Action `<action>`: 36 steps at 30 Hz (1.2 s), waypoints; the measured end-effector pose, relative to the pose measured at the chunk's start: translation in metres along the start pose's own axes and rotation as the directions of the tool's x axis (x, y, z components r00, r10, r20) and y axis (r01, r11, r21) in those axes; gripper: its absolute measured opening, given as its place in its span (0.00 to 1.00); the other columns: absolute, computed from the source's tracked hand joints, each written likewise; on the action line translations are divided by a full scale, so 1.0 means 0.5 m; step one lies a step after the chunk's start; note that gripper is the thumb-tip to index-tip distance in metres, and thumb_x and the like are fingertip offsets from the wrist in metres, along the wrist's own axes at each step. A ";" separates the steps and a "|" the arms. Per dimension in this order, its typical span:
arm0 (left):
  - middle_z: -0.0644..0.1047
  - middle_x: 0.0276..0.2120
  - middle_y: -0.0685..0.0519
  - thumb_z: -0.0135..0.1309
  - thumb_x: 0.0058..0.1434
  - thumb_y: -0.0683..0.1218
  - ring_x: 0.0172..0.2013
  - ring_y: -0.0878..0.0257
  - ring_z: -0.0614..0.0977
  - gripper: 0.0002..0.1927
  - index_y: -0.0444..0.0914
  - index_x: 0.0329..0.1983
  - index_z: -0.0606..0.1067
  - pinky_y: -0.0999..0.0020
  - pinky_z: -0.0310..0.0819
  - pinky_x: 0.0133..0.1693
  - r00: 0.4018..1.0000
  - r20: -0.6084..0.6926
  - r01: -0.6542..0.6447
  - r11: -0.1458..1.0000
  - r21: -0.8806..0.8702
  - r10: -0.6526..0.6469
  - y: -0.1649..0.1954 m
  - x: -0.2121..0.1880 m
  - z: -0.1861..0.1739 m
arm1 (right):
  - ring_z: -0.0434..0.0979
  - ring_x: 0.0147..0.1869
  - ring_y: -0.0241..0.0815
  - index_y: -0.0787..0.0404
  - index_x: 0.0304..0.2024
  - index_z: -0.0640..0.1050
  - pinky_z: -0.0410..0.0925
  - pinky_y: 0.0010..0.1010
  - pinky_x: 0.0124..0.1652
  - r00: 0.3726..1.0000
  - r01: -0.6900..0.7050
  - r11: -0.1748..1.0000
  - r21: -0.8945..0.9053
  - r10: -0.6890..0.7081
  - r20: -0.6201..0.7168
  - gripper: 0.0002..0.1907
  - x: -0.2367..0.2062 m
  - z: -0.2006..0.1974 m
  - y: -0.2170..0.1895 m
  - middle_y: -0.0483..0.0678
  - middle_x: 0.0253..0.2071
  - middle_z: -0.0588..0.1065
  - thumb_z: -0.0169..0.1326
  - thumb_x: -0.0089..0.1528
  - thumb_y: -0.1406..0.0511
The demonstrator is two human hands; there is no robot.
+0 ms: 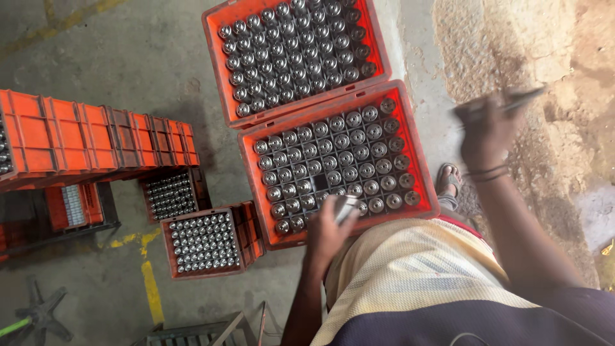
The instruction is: The person repeatedly picks up small cylindrical metal parts from a red crate, briefly inspects them, and places them back into the crate. The person uses a small metal tool in the right hand while handling the parts with the left hand.
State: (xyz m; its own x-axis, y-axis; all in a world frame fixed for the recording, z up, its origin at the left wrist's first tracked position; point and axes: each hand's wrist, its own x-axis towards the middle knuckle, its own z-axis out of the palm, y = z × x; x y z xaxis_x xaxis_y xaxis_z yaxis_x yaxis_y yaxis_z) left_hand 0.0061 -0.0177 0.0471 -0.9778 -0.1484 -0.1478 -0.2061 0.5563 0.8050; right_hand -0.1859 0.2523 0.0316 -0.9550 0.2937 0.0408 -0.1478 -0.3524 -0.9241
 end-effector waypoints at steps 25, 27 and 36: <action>0.84 0.22 0.47 0.61 0.61 0.53 0.25 0.59 0.87 0.15 0.38 0.39 0.73 0.62 0.86 0.34 0.990 -0.131 -0.128 0.703 -0.699 0.051 -0.197 0.141 -0.047 | 0.74 0.31 0.38 0.57 0.53 0.65 0.71 0.30 0.30 0.895 -0.434 0.900 0.026 0.429 0.120 0.15 -0.113 -0.014 0.180 0.47 0.30 0.73 0.52 0.65 0.69; 0.83 0.25 0.49 0.57 0.62 0.53 0.24 0.61 0.83 0.16 0.37 0.43 0.75 0.63 0.80 0.29 0.999 -0.019 0.006 0.657 -0.754 -0.031 -0.184 0.130 -0.001 | 0.75 0.31 0.37 0.57 0.52 0.65 0.72 0.29 0.31 0.890 -0.440 0.898 -0.026 0.439 0.123 0.15 -0.123 0.004 0.185 0.46 0.31 0.73 0.53 0.65 0.68; 0.79 0.26 0.56 0.65 0.59 0.52 0.25 0.69 0.81 0.19 0.35 0.46 0.76 0.73 0.72 0.25 0.997 0.082 0.033 0.896 -0.444 0.005 -0.061 0.105 0.171 | 0.75 0.36 0.34 0.59 0.54 0.64 0.70 0.25 0.34 0.873 -0.382 0.923 -0.056 0.380 0.306 0.15 -0.198 0.101 0.166 0.44 0.35 0.71 0.52 0.67 0.69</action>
State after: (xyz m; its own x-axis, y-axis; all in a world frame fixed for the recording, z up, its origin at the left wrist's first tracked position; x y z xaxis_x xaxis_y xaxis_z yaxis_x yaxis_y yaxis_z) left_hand -0.0419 0.0274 -0.0343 -0.9785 -0.0781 -0.1909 -0.1999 0.1308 0.9711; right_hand -0.1166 0.1490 -0.0298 -0.9685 -0.1498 -0.1991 0.2428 -0.3871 -0.8895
